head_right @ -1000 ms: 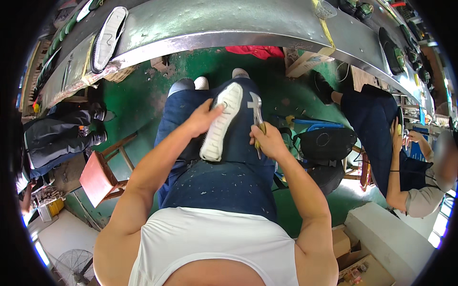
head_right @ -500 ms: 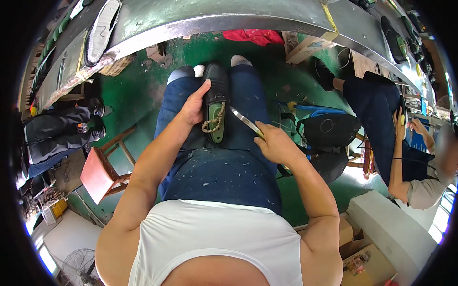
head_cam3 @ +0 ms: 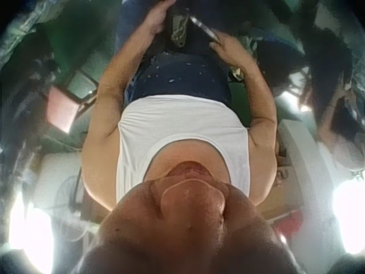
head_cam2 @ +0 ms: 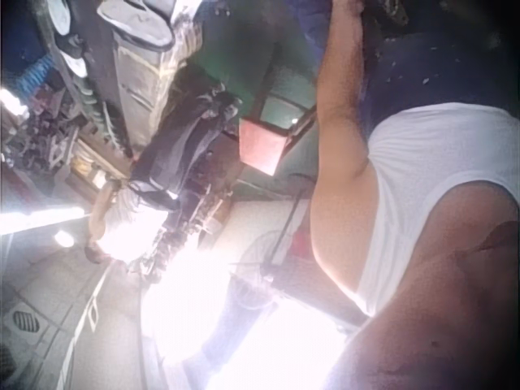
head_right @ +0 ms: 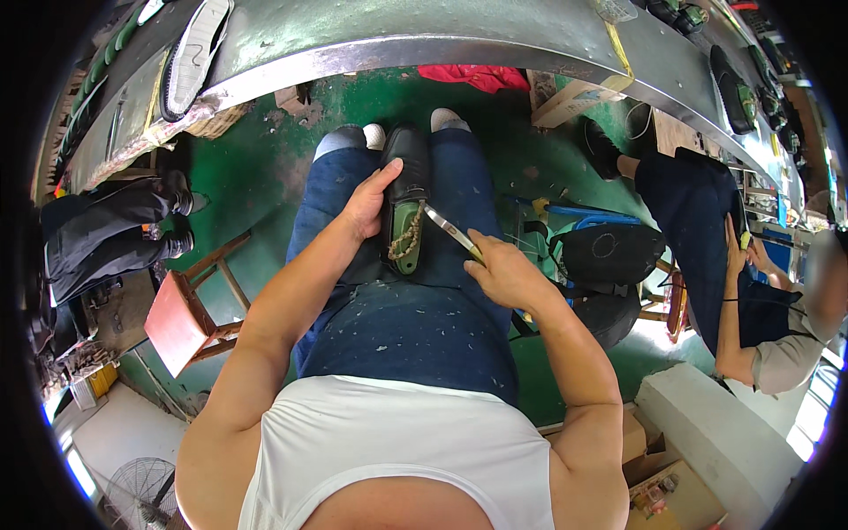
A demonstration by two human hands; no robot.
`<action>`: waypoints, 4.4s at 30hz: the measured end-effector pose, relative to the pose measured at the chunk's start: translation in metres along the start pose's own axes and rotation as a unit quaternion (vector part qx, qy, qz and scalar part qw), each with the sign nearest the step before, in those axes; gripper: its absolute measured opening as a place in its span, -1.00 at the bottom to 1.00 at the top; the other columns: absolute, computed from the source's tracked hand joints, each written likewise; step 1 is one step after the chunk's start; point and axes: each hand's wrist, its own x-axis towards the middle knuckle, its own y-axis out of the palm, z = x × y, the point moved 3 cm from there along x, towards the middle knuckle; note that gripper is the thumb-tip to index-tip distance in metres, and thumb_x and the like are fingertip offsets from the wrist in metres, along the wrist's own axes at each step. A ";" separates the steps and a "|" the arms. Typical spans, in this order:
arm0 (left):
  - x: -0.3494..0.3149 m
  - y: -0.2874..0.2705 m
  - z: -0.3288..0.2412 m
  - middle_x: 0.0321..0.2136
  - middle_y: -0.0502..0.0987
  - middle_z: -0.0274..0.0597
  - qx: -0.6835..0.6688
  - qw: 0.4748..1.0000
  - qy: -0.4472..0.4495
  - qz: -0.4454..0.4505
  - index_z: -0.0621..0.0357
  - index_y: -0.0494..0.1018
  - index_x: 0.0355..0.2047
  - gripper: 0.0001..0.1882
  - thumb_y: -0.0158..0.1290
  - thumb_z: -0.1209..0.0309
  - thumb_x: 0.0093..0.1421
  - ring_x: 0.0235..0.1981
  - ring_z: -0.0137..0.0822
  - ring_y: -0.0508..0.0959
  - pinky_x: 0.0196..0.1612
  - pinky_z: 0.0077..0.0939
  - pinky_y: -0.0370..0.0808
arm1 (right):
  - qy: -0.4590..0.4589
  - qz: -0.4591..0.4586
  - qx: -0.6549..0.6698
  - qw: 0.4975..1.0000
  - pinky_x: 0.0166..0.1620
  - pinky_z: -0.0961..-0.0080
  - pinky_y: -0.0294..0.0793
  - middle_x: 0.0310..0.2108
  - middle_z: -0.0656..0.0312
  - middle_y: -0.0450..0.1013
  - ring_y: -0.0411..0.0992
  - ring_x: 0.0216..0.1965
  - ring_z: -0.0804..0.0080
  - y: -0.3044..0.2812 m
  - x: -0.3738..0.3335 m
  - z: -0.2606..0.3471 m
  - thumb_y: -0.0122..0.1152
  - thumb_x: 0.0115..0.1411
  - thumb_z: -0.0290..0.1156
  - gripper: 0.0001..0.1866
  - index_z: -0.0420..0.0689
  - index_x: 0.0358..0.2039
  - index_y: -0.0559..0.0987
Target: Hand-lasting shoes by pulling the upper over the last with pincers and hammering it into place.
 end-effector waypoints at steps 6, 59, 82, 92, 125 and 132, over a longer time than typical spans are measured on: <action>0.004 -0.008 0.000 -0.26 0.59 -0.09 -0.044 0.998 -0.043 -0.016 0.19 0.44 0.00 -0.41 0.12 -0.09 0.26 -0.31 -0.18 0.63 -0.18 -0.20 0.62 | -0.036 0.079 -0.053 0.995 0.02 0.17 0.48 -0.02 -0.19 0.49 0.47 -0.01 -0.18 -0.016 -0.031 0.037 0.20 0.25 -0.37 -0.49 -0.23 0.19 0.40; -0.035 0.033 -0.038 -0.23 0.57 -0.22 0.167 0.928 0.332 -0.024 0.23 0.48 -0.09 -0.46 -0.27 0.00 0.48 -0.19 -0.37 0.54 -0.02 -0.41 0.48 | -0.216 -0.083 0.112 0.966 0.33 0.29 0.21 0.28 -0.12 0.21 0.23 0.31 -0.04 -0.016 0.059 0.089 0.57 -0.15 -0.31 0.13 -0.24 0.37 0.08; -0.044 0.007 -0.028 0.08 0.43 -0.03 0.286 0.912 0.252 -0.153 0.24 0.31 0.21 -0.34 -0.09 -0.08 0.39 0.12 -0.26 0.42 0.21 -0.42 0.34 | -0.211 -0.174 -0.005 0.962 0.08 0.13 0.48 0.17 -0.27 0.30 0.40 0.10 -0.25 0.022 0.049 0.084 0.50 -0.01 -0.34 0.07 -0.28 0.37 -0.02; -0.141 0.003 -0.024 0.20 0.34 -0.12 0.073 0.995 -0.001 0.063 0.14 0.05 0.39 -0.17 0.20 0.41 0.18 0.20 -0.24 0.36 0.25 -0.23 0.33 | -0.382 -0.089 -0.002 0.920 0.19 0.20 0.42 0.15 -0.21 0.34 0.37 0.15 -0.18 0.023 0.026 0.092 0.56 -0.14 -0.33 -0.12 -0.32 0.18 0.32; 0.105 0.051 -0.518 0.16 0.46 0.13 0.819 0.332 0.291 -0.366 0.23 0.44 0.16 -0.25 0.22 -0.02 0.07 0.20 0.03 0.45 0.23 -0.10 0.38 | -0.031 -0.090 0.005 0.995 -0.29 0.29 0.57 -0.34 0.13 0.50 0.57 -0.34 0.17 0.008 0.014 -0.039 0.42 0.10 -0.15 -0.64 -0.13 -0.25 0.55; -0.017 -0.091 -0.527 0.09 0.52 -0.03 0.602 0.712 0.000 -0.363 0.18 0.46 0.16 -0.25 0.25 -0.06 0.08 0.04 -0.11 0.55 0.07 -0.06 0.47 | -0.027 -0.095 0.085 0.992 -0.23 0.33 0.58 -0.29 0.08 0.52 0.59 -0.30 0.19 0.023 0.008 -0.043 0.43 0.11 -0.21 -0.65 -0.16 -0.21 0.56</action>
